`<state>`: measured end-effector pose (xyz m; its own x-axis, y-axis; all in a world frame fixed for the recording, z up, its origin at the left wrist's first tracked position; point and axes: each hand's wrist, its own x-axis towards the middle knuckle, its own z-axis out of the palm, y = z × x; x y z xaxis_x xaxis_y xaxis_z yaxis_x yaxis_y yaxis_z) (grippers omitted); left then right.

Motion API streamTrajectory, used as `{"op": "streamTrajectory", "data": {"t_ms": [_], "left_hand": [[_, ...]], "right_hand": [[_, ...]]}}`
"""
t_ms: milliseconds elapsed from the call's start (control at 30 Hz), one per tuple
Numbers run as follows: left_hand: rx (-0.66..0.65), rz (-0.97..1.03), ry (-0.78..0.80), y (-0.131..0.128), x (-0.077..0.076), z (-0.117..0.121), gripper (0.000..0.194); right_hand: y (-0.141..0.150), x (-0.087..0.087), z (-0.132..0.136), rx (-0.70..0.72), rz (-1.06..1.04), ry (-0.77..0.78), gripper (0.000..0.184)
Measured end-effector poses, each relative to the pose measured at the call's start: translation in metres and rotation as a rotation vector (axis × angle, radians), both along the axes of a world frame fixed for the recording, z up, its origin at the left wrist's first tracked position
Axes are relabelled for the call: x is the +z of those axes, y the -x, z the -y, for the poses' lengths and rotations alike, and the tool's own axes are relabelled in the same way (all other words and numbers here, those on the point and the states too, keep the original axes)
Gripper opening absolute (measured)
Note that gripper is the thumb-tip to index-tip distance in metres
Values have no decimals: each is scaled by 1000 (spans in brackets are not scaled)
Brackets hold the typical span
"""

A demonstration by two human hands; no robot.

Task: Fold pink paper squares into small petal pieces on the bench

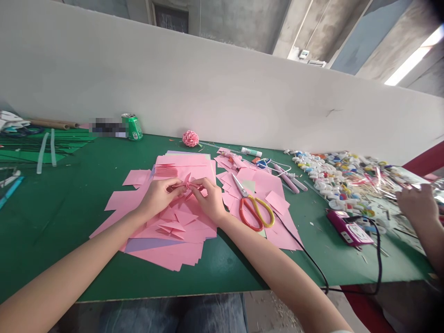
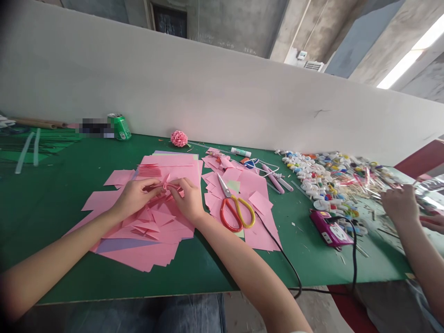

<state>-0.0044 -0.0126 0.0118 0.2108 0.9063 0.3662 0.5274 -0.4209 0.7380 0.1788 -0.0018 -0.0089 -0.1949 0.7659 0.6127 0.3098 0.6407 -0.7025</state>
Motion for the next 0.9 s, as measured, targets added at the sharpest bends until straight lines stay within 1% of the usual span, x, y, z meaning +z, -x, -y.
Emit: {"op": "streamTrajectory", "data": {"t_ms": [167, 333, 500, 767, 900], "left_hand": [[-3, -45, 20, 0, -3, -2, 33], [-10, -77, 30, 0, -4, -2, 37], [-19, 32, 51, -1, -1, -2, 34], [-44, 174, 81, 1, -5, -6, 31], [-40, 155, 113, 0, -3, -6, 32]], "right_hand": [[-1, -2, -1, 10, 33, -41, 14], [-1, -4, -2, 4, 71, -22, 17], [-1, -5, -3, 47, 81, -40, 23], [-1, -3, -2, 48, -4, -9, 18], [1, -4, -2, 34, -50, 48, 16]]}}
